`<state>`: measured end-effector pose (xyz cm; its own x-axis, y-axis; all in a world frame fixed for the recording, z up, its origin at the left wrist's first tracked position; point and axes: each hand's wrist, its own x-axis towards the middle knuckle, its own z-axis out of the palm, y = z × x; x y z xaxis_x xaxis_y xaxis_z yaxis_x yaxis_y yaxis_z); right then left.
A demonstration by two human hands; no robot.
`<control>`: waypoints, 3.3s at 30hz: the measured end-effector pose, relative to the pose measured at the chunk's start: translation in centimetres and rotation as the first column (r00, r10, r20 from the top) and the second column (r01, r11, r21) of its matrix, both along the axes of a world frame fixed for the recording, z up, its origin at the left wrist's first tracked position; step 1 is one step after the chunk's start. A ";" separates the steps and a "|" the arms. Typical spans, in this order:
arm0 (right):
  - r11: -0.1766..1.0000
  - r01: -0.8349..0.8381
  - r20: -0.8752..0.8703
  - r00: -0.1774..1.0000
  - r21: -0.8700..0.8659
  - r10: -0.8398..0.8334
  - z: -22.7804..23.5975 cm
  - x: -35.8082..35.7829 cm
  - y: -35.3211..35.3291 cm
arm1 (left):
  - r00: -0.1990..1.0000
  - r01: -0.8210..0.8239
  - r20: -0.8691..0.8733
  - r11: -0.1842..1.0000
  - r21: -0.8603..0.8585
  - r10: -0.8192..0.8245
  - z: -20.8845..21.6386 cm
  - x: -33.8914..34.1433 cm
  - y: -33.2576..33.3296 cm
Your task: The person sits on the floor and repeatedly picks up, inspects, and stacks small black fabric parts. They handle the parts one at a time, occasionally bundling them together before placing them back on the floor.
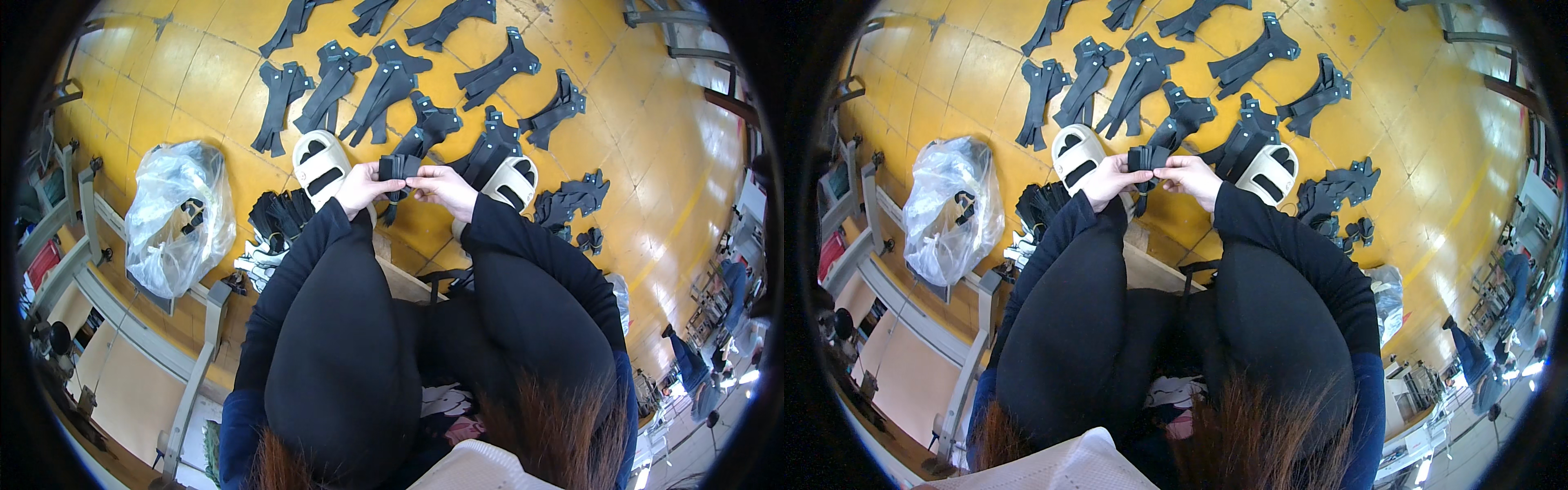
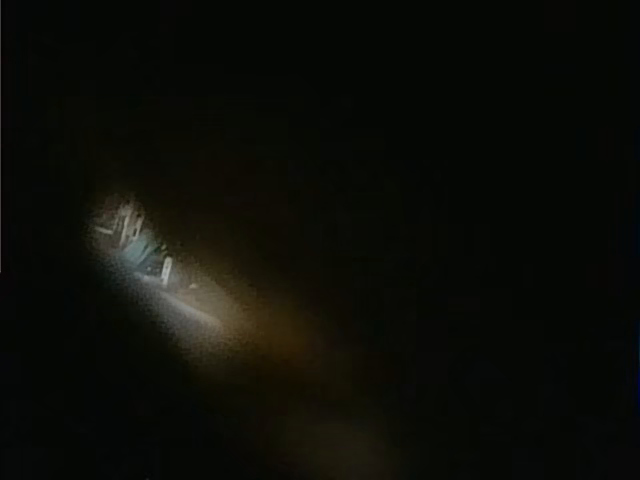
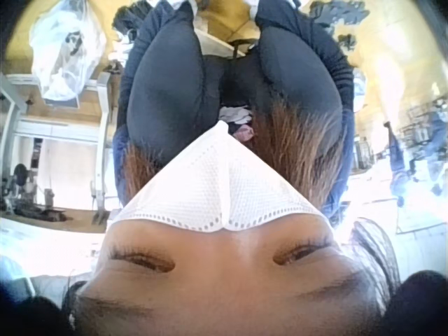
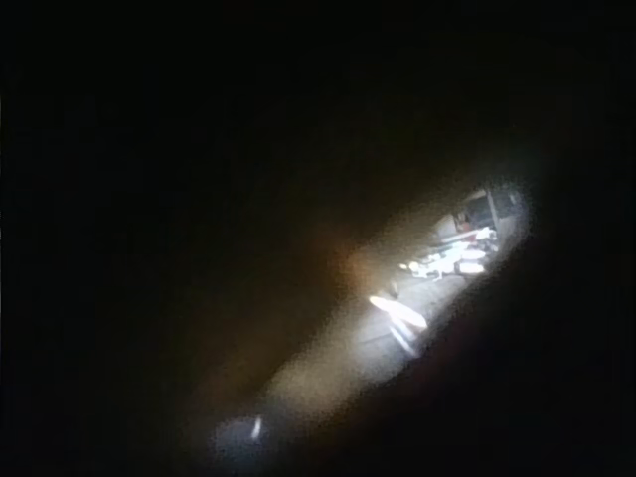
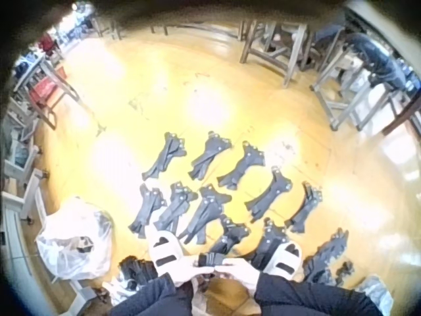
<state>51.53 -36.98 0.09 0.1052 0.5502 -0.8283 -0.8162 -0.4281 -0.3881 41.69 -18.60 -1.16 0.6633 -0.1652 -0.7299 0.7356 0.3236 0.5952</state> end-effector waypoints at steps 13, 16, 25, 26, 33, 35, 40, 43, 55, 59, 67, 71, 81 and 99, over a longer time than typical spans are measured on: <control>0.990 0.125 0.151 0.979 0.066 -0.134 1.2 0.7 1.1 | 0.986 -0.164 -0.001 0.986 0.005 0.164 2.0 0.6 0.3; 0.996 0.058 0.242 0.968 0.068 -0.073 1.2 0.8 1.1 | 0.991 -0.122 0.058 0.993 0.003 0.121 1.0 0.1 0.0; 0.987 0.163 0.200 0.967 -0.007 -0.158 -2.1 0.8 -0.4 | 0.988 -0.143 -0.052 0.986 0.085 0.148 -1.9 -0.2 0.0; 0.986 0.165 0.212 0.964 -0.010 -0.159 -3.1 0.7 -0.9 | 0.987 -0.148 -0.060 0.986 0.071 0.152 -2.5 -0.2 -0.1; 0.937 0.345 0.183 0.927 -0.063 -0.328 -6.1 0.8 -2.1 | 0.979 -0.156 -0.153 0.982 -0.109 0.138 -4.0 0.1 -0.4; 0.915 0.394 0.155 0.912 -0.084 -0.379 -6.2 0.9 -1.9 | 0.977 -0.180 -0.138 0.978 -0.103 0.165 -4.2 0.3 -0.3; 0.924 0.371 0.162 0.921 -0.089 -0.355 -6.7 0.8 -2.0 | 0.984 -0.131 -0.131 0.989 -0.061 0.122 -4.2 0.4 -0.4; 0.923 0.376 0.162 0.919 -0.076 -0.361 -6.8 0.7 -1.9 | 0.984 -0.127 -0.135 0.990 -0.064 0.118 -4.0 0.6 -0.3; 0.961 0.268 0.208 0.945 -0.059 -0.251 -7.4 0.8 -2.5 | 0.988 -0.138 -0.079 0.989 -0.059 0.133 -5.0 0.3 -0.1; 0.964 0.240 0.160 0.962 -0.117 -0.220 -7.6 0.3 -3.0 | 0.993 0.021 0.112 0.999 0.034 -0.025 -6.0 -0.3 -0.2; 0.952 0.282 0.130 0.955 -0.117 -0.267 -7.6 0.4 -3.9 | 0.888 0.264 0.264 0.887 0.380 -0.377 -4.2 0.3 -0.5; 0.982 0.191 0.154 0.970 0.004 -0.189 -6.8 1.3 -4.0 | 0.876 0.261 0.298 0.893 0.367 -0.379 -4.0 0.1 -0.6; 0.990 -0.109 0.333 0.940 0.087 0.075 -3.0 2.0 -2.5 | 0.872 0.470 0.132 0.882 0.045 -0.471 -4.6 0.2 -0.7; 0.977 0.208 0.408 0.897 -0.053 -0.169 -3.2 1.8 -1.7 | 0.954 0.282 0.095 0.959 0.030 -0.284 -4.3 1.5 -0.1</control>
<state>53.32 -38.70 -3.09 0.5311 0.4098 -0.7416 -0.6705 -0.3318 -0.6636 43.23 -18.66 -5.46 0.6592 -0.3452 -0.6680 0.7337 0.1006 0.6720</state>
